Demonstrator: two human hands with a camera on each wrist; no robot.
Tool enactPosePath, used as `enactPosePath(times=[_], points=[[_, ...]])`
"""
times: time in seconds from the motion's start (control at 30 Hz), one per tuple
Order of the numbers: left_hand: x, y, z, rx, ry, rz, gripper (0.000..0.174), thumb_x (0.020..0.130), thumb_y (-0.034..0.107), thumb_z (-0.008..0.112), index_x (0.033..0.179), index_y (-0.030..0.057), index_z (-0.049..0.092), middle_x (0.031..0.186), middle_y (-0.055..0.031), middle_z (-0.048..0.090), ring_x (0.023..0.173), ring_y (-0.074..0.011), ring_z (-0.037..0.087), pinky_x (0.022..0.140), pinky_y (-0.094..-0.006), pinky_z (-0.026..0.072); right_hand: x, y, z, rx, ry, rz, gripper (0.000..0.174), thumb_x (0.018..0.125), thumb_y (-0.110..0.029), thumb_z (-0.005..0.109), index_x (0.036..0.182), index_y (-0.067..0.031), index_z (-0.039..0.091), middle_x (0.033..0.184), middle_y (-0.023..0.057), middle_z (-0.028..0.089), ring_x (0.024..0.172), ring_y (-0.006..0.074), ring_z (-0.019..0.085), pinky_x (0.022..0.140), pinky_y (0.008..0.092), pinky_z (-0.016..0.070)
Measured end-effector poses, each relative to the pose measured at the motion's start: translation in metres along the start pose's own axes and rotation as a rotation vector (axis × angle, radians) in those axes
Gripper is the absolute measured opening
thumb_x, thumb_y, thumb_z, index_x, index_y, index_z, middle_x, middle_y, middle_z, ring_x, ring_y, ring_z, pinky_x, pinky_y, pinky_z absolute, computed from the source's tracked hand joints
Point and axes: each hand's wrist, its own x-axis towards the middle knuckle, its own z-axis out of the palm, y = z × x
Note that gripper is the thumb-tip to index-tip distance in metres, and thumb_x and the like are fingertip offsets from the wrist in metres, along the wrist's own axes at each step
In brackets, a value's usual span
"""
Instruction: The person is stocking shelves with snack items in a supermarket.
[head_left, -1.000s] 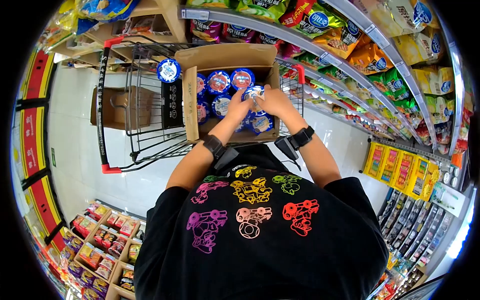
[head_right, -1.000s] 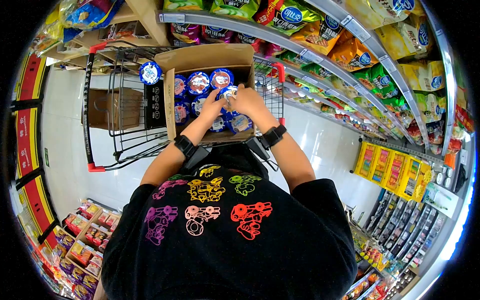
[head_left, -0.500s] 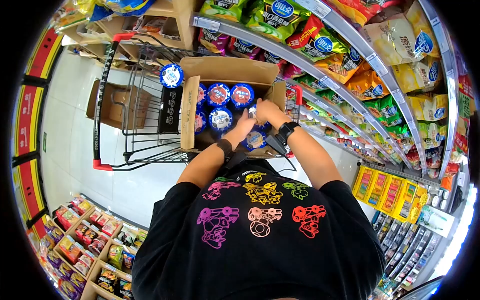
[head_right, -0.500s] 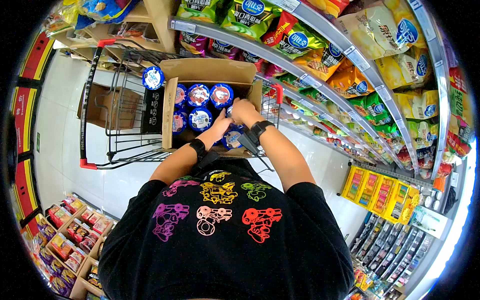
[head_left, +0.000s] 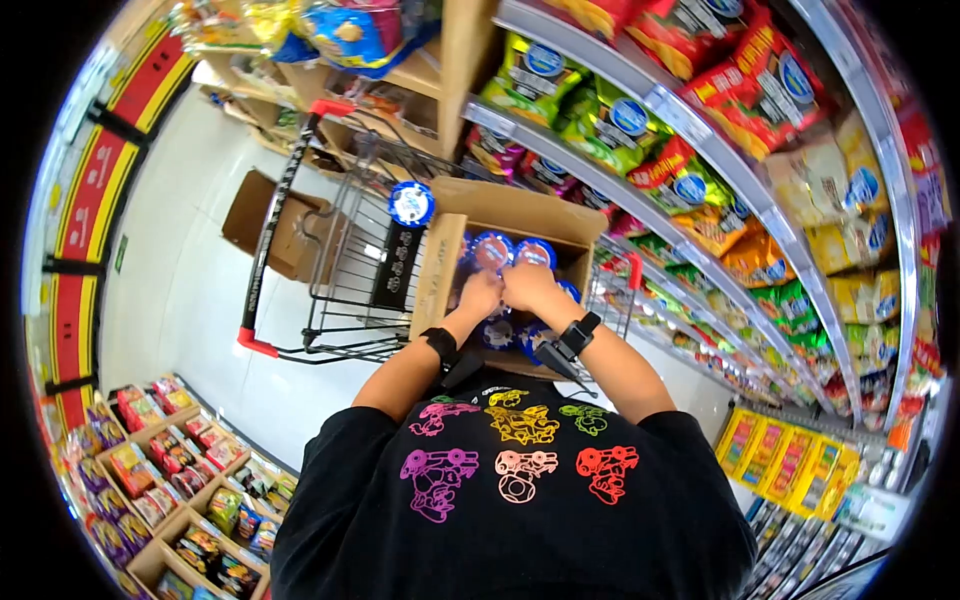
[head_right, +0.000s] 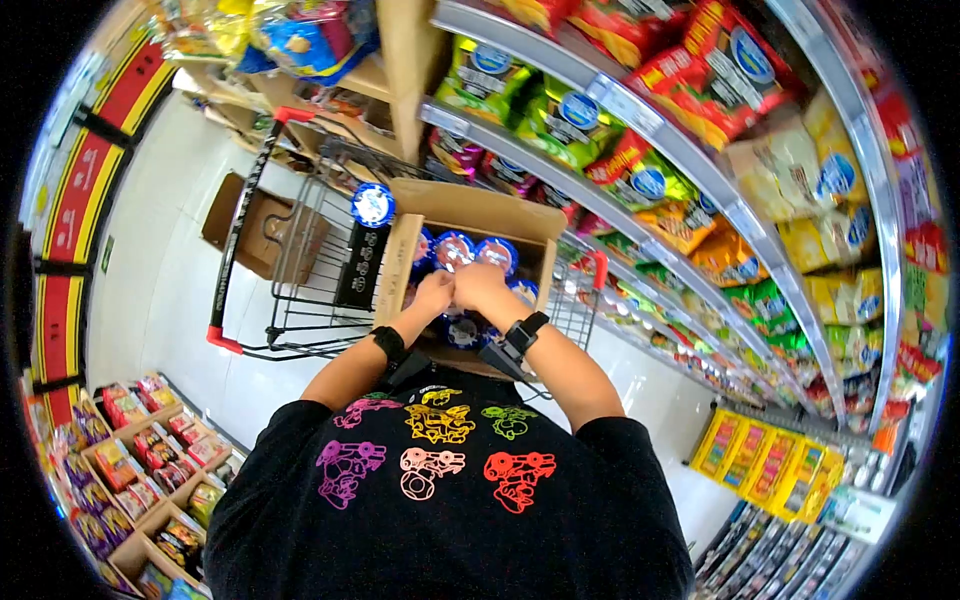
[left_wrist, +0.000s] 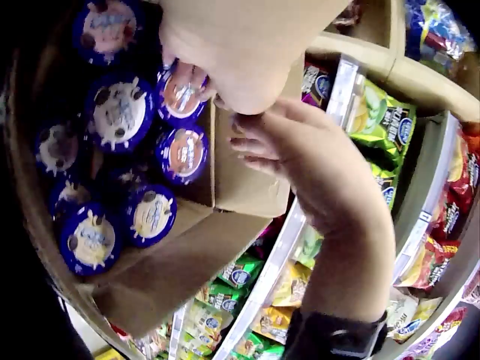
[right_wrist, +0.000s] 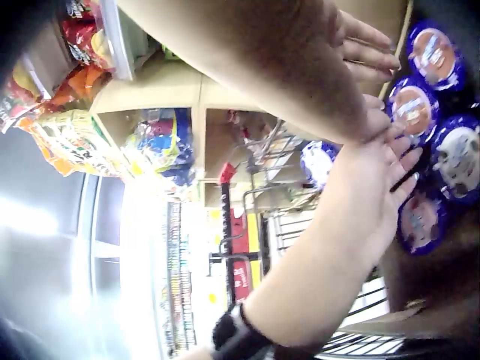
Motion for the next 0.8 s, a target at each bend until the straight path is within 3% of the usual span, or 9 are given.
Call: enactPosePath(times=[0.13, 0.23, 0.33, 0.37, 0.53, 0.63, 0.67, 0.77, 0.8], points=[[0.002, -0.012, -0.059, 0.042, 0.376, -0.045, 0.016, 0.075, 0.011, 0.052, 0.086, 0.0, 0.049, 0.077, -0.0186, 0.054, 0.075, -0.0353, 0.052, 0.069, -0.0422, 0.0418, 0.05, -0.04, -0.026, 0.175, 0.271, -0.24, 0.026, 0.072, -0.02, 0.053, 0.093, -0.0046, 0.052, 0.088, 0.018, 0.059, 0.077, 0.0357, 0.058, 0.065, 0.0437, 0.046], [-0.009, 0.0, -0.107, -0.327, 0.246, -0.253, 0.017, 0.079, 0.01, 0.049, 0.092, -0.0003, 0.047, 0.082, -0.0175, 0.055, 0.074, -0.0278, 0.057, 0.064, -0.0361, 0.045, 0.088, -0.068, -0.029, 0.432, 0.476, -0.245, 0.037, 0.072, -0.023, 0.057, 0.103, -0.0043, 0.05, 0.093, 0.019, 0.057, 0.082, 0.0346, 0.056, 0.069, 0.0415, 0.0456], [0.003, -0.032, -0.106, -0.7, 0.118, -0.136, 0.024, 0.079, 0.011, 0.052, 0.1, 0.0021, 0.049, 0.081, -0.0084, 0.058, 0.068, -0.0165, 0.057, 0.06, -0.028, 0.0462, 0.121, -0.085, -0.034, 0.6, 0.552, -0.1, 0.039, 0.072, -0.02, 0.057, 0.107, -0.0045, 0.049, 0.092, 0.0176, 0.057, 0.084, 0.035, 0.055, 0.071, 0.041, 0.0454], [0.009, -0.033, -0.11, -0.971, -0.029, -0.394, 0.025, 0.08, 0.013, 0.052, 0.103, 0.0046, 0.049, 0.083, -0.0038, 0.058, 0.068, -0.0129, 0.055, 0.06, -0.0252, 0.0452, 0.131, -0.088, -0.037, 0.605, 0.572, -0.07, 0.038, 0.072, -0.02, 0.057, 0.106, -0.0049, 0.05, 0.094, 0.0168, 0.056, 0.087, 0.0348, 0.055, 0.073, 0.0404, 0.0454], [0.036, -0.029, -0.153, -1.182, 0.212, -0.505, 0.021, 0.08, 0.012, 0.051, 0.099, 0.0071, 0.048, 0.083, -0.0034, 0.055, 0.069, -0.0128, 0.052, 0.06, -0.0237, 0.0411, 0.176, -0.082, -0.034, 0.566, 0.624, -0.089, 0.044, 0.07, -0.02, 0.059, 0.109, -0.0048, 0.047, 0.105, 0.0179, 0.052, 0.094, 0.0344, 0.053, 0.08, 0.0391, 0.0438], [0.046, -0.037, -0.184, -1.186, 0.133, -0.689, 0.028, 0.076, 0.025, 0.055, 0.099, 0.0094, 0.05, 0.095, -0.0005, 0.051, 0.088, -0.0146, 0.046, 0.075, -0.0307, 0.0358, 0.199, -0.072, -0.026, 0.577, 0.49, -0.1, 0.057, 0.067, -0.021, 0.062, 0.117, -0.0034, 0.042, 0.112, 0.0204, 0.05, 0.103, 0.0361, 0.048, 0.087, 0.0387, 0.04], [0.055, -0.073, -0.162, -1.275, 0.196, -0.777, 0.037, 0.076, 0.029, 0.054, 0.107, 0.0093, 0.047, 0.112, -0.0016, 0.047, 0.102, -0.0177, 0.041, 0.088, -0.0359, 0.0294, 0.204, -0.07, -0.022, 0.551, 0.448, -0.112, 0.059, 0.067, -0.022, 0.063, 0.119, -0.0034, 0.041, 0.114, 0.0207, 0.049, 0.104, 0.036, 0.047, 0.088, 0.0386, 0.0397], [0.061, -0.086, -0.164, -1.242, 0.018, -0.594, 0.053, 0.076, 0.032, 0.051, 0.121, 0.0087, 0.036, 0.137, -0.0045, 0.026, 0.127, -0.0208, 0.019, 0.103, -0.0378, 0.0134, 0.215, -0.067, -0.015, 0.481, 0.341, -0.178, 0.067, 0.066, -0.024, 0.064, 0.124, -0.0044, 0.037, 0.119, 0.0212, 0.046, 0.108, 0.0355, 0.046, 0.09, 0.0385, 0.038], [0.073, -0.107, -0.156, -1.365, 0.049, -0.68, 0.048, 0.075, 0.031, 0.051, 0.117, 0.0084, 0.041, 0.133, -0.0054, 0.032, 0.127, -0.0213, 0.02, 0.102, -0.0379, 0.0146, 0.214, -0.068, -0.014, 0.495, 0.328, -0.153, 0.068, 0.066, -0.024, 0.064, 0.124, -0.0046, 0.037, 0.119, 0.0212, 0.046, 0.108, 0.0358, 0.046, 0.09, 0.0385, 0.0378]])
